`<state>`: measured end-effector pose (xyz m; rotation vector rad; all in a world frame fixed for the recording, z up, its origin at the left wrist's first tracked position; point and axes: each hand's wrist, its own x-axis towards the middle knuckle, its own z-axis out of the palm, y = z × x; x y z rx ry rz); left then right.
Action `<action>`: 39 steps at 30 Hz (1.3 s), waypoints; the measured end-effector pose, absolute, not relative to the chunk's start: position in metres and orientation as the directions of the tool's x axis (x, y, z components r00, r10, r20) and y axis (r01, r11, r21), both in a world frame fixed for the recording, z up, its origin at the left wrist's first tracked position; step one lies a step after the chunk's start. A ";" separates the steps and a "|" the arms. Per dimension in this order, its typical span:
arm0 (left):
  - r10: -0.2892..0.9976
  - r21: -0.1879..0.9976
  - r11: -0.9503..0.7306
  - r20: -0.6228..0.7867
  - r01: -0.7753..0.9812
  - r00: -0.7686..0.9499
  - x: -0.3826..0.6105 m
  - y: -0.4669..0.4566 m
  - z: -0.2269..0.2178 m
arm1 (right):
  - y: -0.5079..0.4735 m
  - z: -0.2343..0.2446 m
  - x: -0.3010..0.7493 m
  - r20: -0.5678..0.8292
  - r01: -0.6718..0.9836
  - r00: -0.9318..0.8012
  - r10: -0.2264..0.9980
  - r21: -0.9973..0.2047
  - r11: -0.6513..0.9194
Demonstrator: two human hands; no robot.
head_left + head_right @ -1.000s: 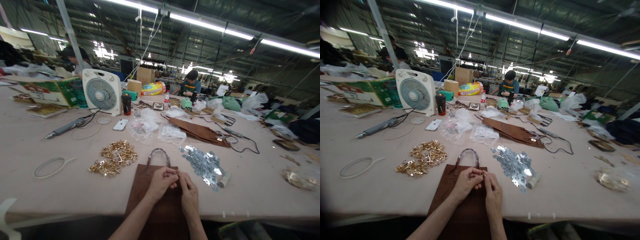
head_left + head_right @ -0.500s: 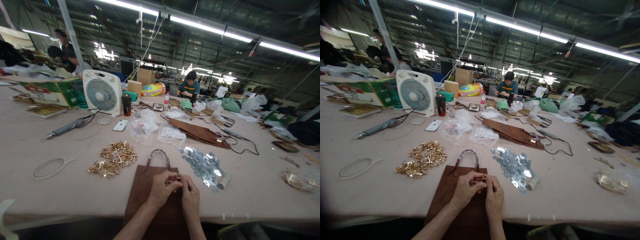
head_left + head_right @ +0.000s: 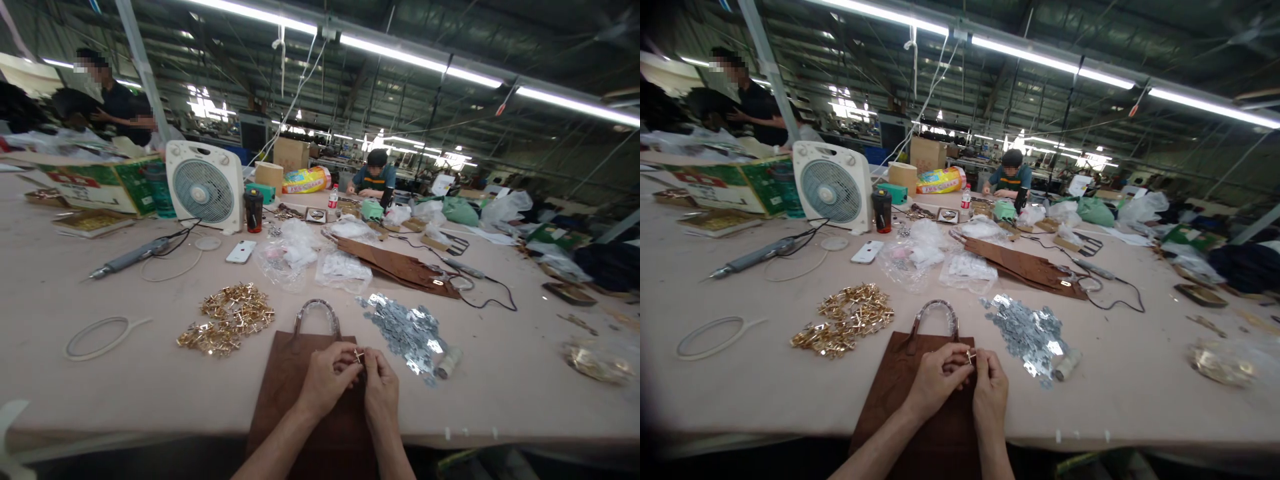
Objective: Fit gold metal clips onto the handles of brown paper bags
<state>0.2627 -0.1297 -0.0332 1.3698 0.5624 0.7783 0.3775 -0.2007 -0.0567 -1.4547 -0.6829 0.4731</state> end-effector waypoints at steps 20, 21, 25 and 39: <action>0.847 0.969 -0.181 0.241 -0.170 0.473 0.257 -0.126 -0.026 | -0.206 -0.054 0.377 0.114 0.012 0.690 0.715 -0.989 0.147; 0.847 0.967 -0.194 0.250 -0.165 0.469 0.256 -0.126 -0.025 | -0.207 -0.053 0.377 0.116 0.021 0.679 0.725 -0.990 0.139; 0.850 0.966 -0.204 0.256 -0.161 0.461 0.256 -0.125 -0.026 | -0.209 -0.049 0.376 0.114 0.058 0.647 0.754 -0.993 0.100; 0.959 0.957 -0.239 0.259 -0.164 0.116 0.247 -0.117 -0.035 | -0.209 -0.064 0.378 0.038 0.003 0.680 0.732 -0.999 0.050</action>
